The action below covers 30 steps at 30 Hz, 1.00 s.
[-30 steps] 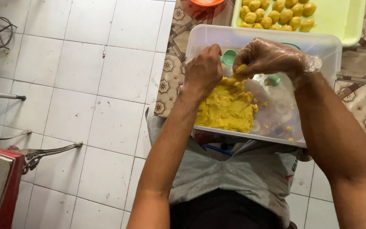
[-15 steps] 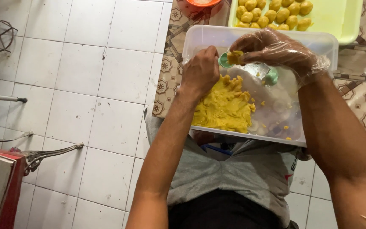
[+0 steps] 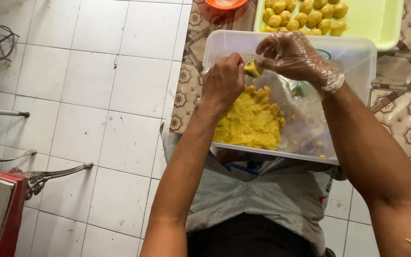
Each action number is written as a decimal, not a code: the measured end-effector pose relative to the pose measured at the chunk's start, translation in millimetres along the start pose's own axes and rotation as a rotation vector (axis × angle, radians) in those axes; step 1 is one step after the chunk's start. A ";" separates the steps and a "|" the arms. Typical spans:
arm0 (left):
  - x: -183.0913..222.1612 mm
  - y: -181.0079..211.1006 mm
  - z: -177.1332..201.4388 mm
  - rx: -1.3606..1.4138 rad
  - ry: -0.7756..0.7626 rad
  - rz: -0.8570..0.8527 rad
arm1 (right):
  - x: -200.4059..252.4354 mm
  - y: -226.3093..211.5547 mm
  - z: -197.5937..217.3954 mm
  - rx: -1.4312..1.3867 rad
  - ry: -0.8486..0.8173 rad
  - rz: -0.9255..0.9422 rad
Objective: A person portions yellow dough using a small scoop and rolls it into uniform balls before placing them on a tray.
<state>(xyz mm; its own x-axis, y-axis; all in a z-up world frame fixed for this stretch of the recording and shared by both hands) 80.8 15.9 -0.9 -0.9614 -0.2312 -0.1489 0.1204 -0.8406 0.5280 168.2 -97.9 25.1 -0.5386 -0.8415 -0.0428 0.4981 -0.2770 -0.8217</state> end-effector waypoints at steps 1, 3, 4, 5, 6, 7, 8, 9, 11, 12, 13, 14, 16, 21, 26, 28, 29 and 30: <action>-0.5 0.4 1.2 0.010 0.015 -0.013 | 0.0 2.2 0.5 -0.028 -0.003 -0.015; 2.9 2.3 2.1 0.023 0.028 -0.022 | 1.7 1.9 -2.6 -0.057 -0.010 -0.034; 3.4 4.0 5.1 0.022 0.038 -0.022 | 1.1 4.3 -8.0 -0.061 -0.054 -0.105; 3.9 5.6 8.2 0.022 0.049 -0.023 | 1.2 6.5 -13.4 -0.064 -0.099 -0.177; 4.7 5.4 7.4 0.024 0.046 -0.021 | 0.1 9.1 -16.8 -0.065 -0.101 -0.180; 5.7 6.9 8.5 0.016 0.065 -0.038 | -0.9 11.3 -21.0 -0.033 -0.114 -0.177; 4.9 7.7 11.1 0.003 0.087 -0.058 | -4.1 12.9 -24.6 0.000 -0.125 -0.169; 3.8 6.3 10.2 0.002 0.088 -0.059 | -5.4 14.1 -26.1 0.000 -0.124 -0.167; 4.6 5.4 7.0 -0.010 0.087 -0.070 | -5.5 17.4 -30.2 0.067 -0.129 -0.170; 4.1 6.3 8.2 -0.011 0.087 -0.071 | -5.0 11.6 -27.9 0.066 -0.128 -0.169; 3.3 5.1 7.7 -0.008 0.067 -0.049 | -4.8 3.2 -25.6 0.016 -0.123 -0.144; 2.2 4.7 7.1 -0.004 0.049 -0.026 | -4.4 -5.2 -22.3 -0.032 -0.117 -0.118; 1.3 2.8 4.8 0.015 0.043 -0.035 | -3.6 -10.2 -23.1 -0.126 -0.127 -0.089; 3.8 2.5 10.3 0.018 0.110 -0.071 | -1.6 -3.5 -38.7 -0.254 -0.206 -0.114; 7.1 6.2 20.4 0.111 0.224 -0.138 | 0.0 -3.5 -33.4 -0.323 -0.175 -0.073; 6.7 5.9 21.1 0.111 0.231 -0.138 | -1.3 -5.9 -34.6 -0.303 -0.168 -0.064; 6.3 5.8 22.1 0.109 0.240 -0.137 | -2.2 -7.7 -34.6 -0.282 -0.162 -0.053; 5.0 6.4 23.1 0.106 0.242 -0.142 | -3.0 -12.6 -31.9 -0.281 -0.158 -0.048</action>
<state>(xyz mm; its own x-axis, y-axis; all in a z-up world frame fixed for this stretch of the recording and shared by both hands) 71.0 20.6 21.0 -0.8786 -0.2357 -0.4154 -0.0495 -0.8201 0.5701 141.9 -77.0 17.5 -0.4338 -0.8982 0.0706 0.2556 -0.1979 -0.9463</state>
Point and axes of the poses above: each hand's wrist, its own x-axis away from the middle knuckle, its own z-axis out of the back of the hand, y = z × x, the point moved 9 cm from there along -x, towards the middle knuckle, and after that the axes turned 8 degrees about -x, right-handed, at the moved point
